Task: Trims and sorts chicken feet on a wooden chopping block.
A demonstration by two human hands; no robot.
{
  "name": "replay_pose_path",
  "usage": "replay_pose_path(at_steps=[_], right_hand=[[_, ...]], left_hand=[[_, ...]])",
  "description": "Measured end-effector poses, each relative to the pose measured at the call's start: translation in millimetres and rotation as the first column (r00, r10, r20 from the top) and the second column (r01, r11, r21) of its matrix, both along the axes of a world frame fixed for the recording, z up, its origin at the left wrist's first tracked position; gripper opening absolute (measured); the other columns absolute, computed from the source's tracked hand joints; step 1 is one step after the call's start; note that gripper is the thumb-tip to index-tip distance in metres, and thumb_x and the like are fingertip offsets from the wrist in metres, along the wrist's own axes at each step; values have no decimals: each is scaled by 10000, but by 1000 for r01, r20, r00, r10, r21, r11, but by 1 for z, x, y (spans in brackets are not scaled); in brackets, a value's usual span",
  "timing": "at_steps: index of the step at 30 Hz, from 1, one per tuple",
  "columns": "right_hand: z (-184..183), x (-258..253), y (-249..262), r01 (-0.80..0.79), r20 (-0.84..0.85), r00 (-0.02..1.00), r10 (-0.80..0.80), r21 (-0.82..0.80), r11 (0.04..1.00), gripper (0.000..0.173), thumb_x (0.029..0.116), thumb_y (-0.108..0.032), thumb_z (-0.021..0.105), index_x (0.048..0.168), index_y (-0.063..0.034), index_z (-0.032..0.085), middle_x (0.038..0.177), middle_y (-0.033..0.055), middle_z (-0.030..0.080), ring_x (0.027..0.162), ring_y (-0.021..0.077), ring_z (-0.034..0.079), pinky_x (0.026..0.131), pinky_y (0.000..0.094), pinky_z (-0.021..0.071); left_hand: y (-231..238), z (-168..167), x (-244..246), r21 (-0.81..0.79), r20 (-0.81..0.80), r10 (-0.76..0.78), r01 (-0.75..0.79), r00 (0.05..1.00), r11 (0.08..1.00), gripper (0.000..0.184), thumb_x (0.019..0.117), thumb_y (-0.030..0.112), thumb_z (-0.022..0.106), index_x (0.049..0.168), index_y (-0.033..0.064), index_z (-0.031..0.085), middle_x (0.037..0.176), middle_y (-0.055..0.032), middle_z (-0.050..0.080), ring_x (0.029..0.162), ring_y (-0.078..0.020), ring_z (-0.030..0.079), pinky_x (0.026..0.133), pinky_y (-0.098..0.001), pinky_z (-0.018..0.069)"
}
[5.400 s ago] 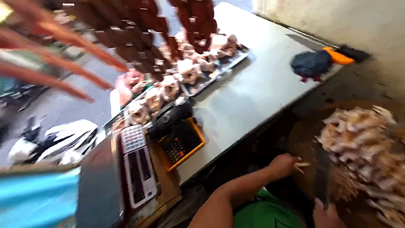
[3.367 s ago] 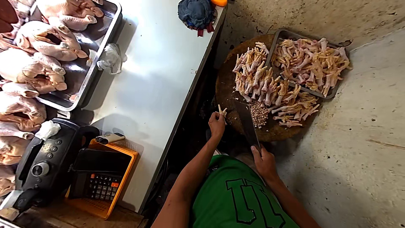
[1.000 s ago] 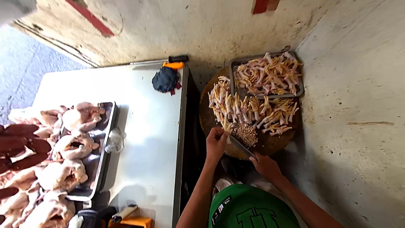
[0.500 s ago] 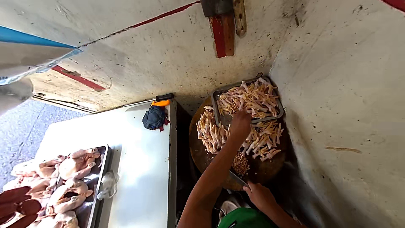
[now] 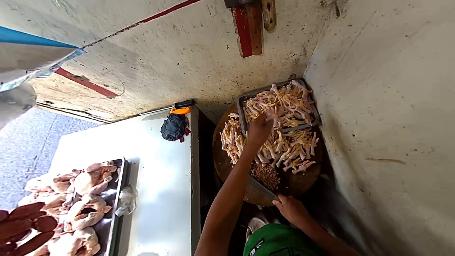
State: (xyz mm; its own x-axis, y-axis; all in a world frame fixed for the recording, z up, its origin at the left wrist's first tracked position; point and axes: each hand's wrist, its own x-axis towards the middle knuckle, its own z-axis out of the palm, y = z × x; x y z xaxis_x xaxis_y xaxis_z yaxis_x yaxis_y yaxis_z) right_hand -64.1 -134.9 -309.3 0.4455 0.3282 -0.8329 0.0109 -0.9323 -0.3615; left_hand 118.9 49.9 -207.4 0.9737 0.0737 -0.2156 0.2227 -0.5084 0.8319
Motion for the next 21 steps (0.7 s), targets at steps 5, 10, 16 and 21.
replay_pose_path(at_steps=[5, 10, 16, 21], right_hand=[[-14, 8, -9, 127, -16, 992, -126, 99, 987, 506, 1055, -489, 523, 1210, -30, 669, 1095, 226, 707, 1070, 401, 681, 932, 618, 517], [7, -13, 6, 111, 180, 976, -119, 54, 992, 495, 1105, -424, 433, 1373, -40, 596, 1093, 261, 710, 1054, 445, 693, 920, 628, 527], [3, -66, -2, 27, 368, 929, -30, 13, 1000, 461, 1127, -307, 391, 1488, -49, 515, 1103, 251, 725, 1021, 442, 714, 895, 605, 547], [21, -70, 9, 54, 415, 907, -73, 57, 997, 451, 1123, -302, 414, 1431, -5, 559, 1026, 248, 728, 968, 437, 717, 856, 599, 548]], left_hand=[[51, -3, -162, -854, 23, 142, -54, 990, 518, 891, 860, 614, 735, 1424, 35, 360, 1234, -154, 665, 997, -305, 717, 834, -512, 627], [40, -79, -260, -210, -242, 252, -304, 937, 929, 248, 1052, 150, 554, 1185, -60, 549, 905, -141, 688, 736, -221, 692, 709, -396, 599], [40, -116, -293, 148, -472, 97, -30, 876, 989, 406, 1070, 220, 513, 1425, 23, 521, 1200, -237, 684, 1112, -394, 683, 978, -570, 526], [47, -113, -294, 180, -450, 56, 29, 891, 983, 327, 1048, 185, 537, 1304, 5, 630, 1258, -229, 661, 1186, -374, 649, 1013, -536, 512]])
